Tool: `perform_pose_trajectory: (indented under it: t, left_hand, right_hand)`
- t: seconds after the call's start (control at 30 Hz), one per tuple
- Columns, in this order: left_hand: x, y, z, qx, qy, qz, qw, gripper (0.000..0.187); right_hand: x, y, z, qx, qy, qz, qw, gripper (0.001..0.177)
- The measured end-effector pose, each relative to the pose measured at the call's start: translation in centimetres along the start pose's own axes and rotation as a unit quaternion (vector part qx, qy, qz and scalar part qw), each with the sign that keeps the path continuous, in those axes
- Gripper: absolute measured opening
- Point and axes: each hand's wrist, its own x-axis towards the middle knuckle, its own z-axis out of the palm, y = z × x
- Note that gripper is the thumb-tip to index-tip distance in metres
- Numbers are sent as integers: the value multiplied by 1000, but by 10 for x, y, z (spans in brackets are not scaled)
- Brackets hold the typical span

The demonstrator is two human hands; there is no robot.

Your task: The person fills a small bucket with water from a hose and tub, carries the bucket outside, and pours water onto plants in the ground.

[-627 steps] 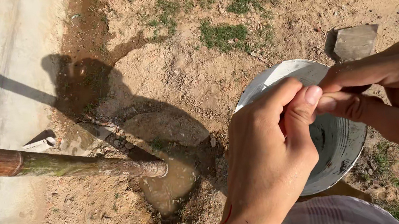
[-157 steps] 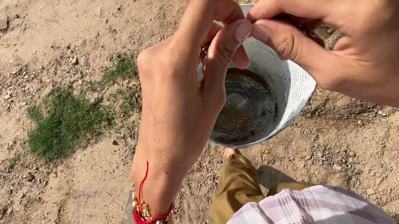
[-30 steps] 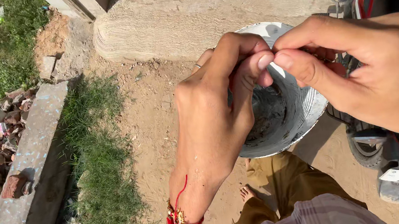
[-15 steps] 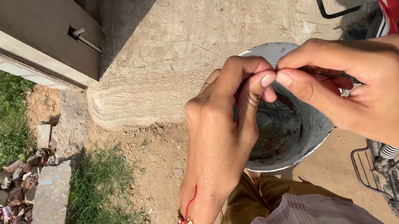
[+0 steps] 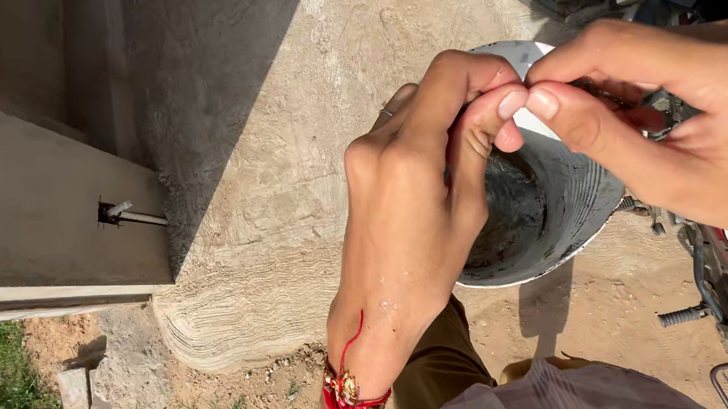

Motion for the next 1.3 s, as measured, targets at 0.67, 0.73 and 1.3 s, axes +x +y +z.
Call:
perform_pose_trajectory:
  t: [0.67, 0.73, 1.3]
  left_hand:
    - [410, -173, 6, -65, -114, -21, 991, 13]
    - [454, -184, 16, -75, -122, -3, 990, 13]
    - [787, -324, 147, -126, -239, 40, 962, 12]
  right_hand:
    - [344, 204, 16, -49, 57, 65, 995, 13]
    - [376, 229, 8, -72, 59, 74, 993, 13]
    - [599, 485, -34, -113, 75, 148, 980, 16]
